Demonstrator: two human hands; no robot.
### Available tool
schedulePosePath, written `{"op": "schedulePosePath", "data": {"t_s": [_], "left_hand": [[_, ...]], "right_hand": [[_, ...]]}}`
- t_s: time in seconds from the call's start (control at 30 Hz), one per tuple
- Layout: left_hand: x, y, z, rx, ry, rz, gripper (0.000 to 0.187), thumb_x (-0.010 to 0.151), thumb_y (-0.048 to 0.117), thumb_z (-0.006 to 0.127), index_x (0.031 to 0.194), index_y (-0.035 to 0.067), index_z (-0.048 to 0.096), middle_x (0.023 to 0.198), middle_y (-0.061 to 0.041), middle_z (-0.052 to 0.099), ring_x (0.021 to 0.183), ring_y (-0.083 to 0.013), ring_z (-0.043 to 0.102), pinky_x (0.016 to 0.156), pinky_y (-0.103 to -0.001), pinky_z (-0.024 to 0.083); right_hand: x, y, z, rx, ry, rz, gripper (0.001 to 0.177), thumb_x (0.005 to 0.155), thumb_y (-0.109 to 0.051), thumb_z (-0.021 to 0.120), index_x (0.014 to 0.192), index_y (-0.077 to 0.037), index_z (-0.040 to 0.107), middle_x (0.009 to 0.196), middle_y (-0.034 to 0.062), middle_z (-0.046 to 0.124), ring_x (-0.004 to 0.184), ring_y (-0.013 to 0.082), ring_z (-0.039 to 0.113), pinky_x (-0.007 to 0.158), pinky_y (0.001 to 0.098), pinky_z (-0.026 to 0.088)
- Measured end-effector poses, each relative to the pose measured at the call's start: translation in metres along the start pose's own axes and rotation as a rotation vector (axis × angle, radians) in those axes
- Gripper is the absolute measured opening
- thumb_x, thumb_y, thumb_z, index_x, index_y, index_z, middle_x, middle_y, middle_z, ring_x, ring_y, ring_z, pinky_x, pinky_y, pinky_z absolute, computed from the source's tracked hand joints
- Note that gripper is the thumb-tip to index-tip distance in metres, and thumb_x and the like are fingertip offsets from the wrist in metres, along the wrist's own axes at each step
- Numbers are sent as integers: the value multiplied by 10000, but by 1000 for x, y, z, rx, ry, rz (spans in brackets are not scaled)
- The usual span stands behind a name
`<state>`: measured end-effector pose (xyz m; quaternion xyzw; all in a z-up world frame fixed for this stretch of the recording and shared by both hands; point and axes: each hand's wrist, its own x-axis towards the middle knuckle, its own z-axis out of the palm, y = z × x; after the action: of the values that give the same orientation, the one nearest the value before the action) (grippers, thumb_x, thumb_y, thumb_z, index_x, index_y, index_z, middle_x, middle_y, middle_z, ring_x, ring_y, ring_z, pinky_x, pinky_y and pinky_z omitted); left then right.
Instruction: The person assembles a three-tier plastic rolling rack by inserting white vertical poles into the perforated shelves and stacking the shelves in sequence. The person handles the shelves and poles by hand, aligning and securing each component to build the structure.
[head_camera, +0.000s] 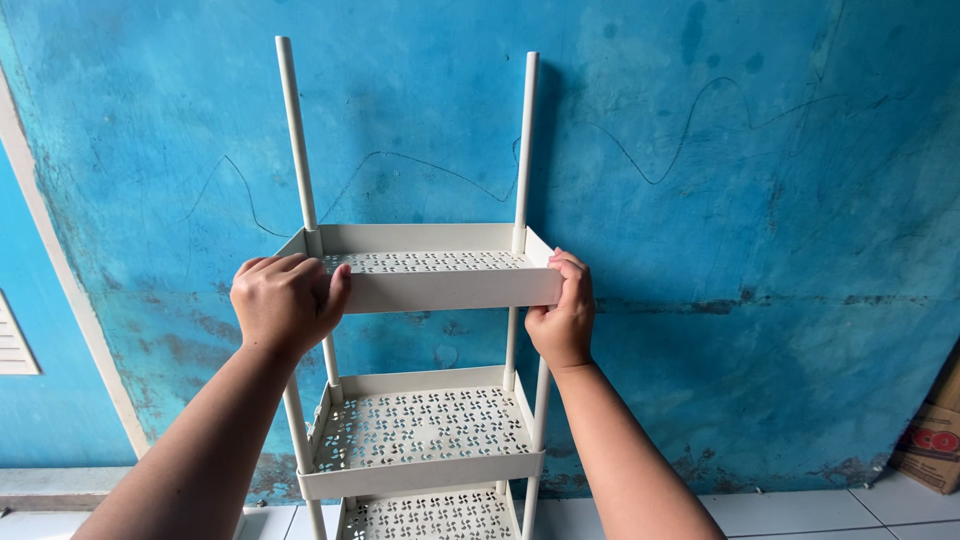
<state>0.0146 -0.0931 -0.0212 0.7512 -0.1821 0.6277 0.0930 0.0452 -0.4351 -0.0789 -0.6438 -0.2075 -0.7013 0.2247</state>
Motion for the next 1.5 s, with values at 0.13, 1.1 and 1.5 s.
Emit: {"op": "schedulePosePath", "data": {"t_s": [0.13, 1.1, 1.5], "left_hand": [[-1, 0, 0, -27, 16, 14, 376, 916, 311, 722, 603, 133, 611, 616, -10, 564, 605, -251, 590, 769, -404, 511], [-192, -155, -127, -191, -471, -349, 802, 990, 331, 553, 1634, 91, 140, 1684, -233, 159, 1541, -398, 230, 1148, -467, 372], [-400, -261, -167, -141, -750, -805, 613, 921, 297, 631, 1490, 165, 448, 1422, -145, 560, 1234, -340, 601, 994, -439, 515]], "right_hand": [[-3, 0, 1, -13, 0, -19, 477, 813, 95, 647, 1239, -23, 468, 1253, 221, 599, 1216, 415, 623, 1082, 464, 513], [-127, -307, 83, 263, -498, -140, 653, 755, -41, 682, 1378, -106, 498, 1450, 244, 348, 1344, 455, 378, 1140, 569, 336], [-278, -421, 165, 510, -956, -50, 526, 752, -34, 691, 1254, -103, 552, 1406, 190, 400, 1258, 411, 462, 1096, 489, 420]]}}
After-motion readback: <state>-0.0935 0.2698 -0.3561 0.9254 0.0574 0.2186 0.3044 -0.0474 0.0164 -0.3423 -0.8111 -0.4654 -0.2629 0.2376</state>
